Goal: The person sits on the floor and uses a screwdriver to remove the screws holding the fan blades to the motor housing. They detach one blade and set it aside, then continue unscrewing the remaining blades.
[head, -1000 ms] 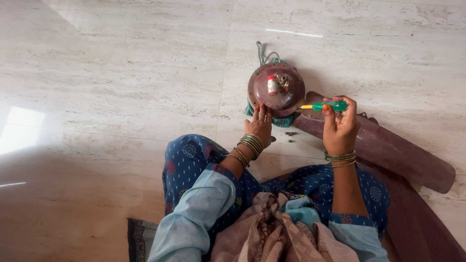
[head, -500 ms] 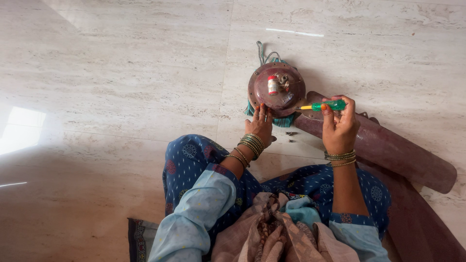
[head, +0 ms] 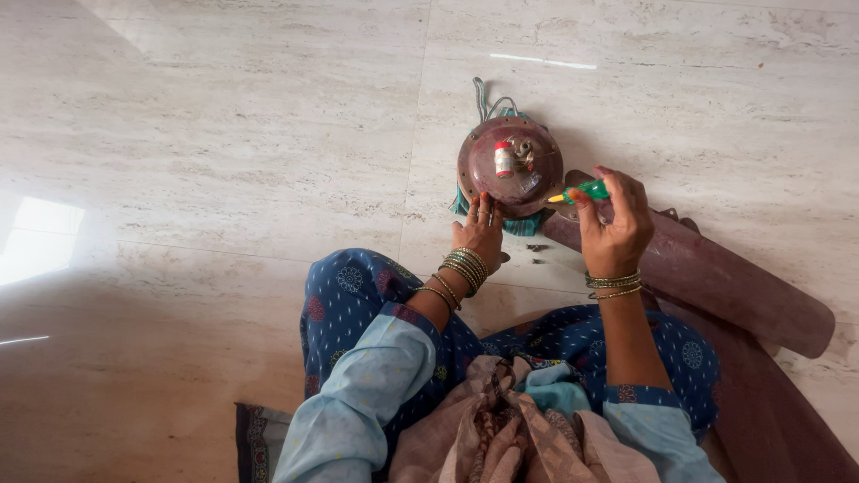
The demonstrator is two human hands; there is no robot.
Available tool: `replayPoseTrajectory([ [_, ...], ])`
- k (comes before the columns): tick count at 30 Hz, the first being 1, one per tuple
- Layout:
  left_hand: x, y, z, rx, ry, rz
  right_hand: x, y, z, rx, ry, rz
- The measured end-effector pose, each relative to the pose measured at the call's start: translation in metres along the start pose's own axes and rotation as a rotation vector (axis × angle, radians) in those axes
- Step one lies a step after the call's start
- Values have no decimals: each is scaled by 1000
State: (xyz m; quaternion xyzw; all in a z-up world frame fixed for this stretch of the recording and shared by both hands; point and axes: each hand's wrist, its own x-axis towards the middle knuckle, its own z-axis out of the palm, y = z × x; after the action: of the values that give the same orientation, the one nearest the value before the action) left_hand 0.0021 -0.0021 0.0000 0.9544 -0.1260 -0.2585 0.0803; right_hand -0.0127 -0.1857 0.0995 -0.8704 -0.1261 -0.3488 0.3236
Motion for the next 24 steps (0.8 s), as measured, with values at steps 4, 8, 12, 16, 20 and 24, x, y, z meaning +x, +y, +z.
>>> replayPoseTrajectory([
  [4, 0, 0, 3, -7, 15, -3, 7, -7, 2, 16, -39, 32],
  [8, 1, 0, 6, -7, 14, -4, 16, 2, -6, 185, -133, 55],
  [12, 2, 0, 8, 10, 21, 2, 15, 15, -13, 264, -163, 165],
  [16, 2, 0, 11, 9, 33, 4, 13, 26, -18, 428, -211, 208],
  [20, 0, -1, 10, 12, 46, -1, 14, 35, -23, 459, -264, 206],
  [24, 0, -1, 10, 0, 44, -4, 15, 44, -23, 594, -342, 237],
])
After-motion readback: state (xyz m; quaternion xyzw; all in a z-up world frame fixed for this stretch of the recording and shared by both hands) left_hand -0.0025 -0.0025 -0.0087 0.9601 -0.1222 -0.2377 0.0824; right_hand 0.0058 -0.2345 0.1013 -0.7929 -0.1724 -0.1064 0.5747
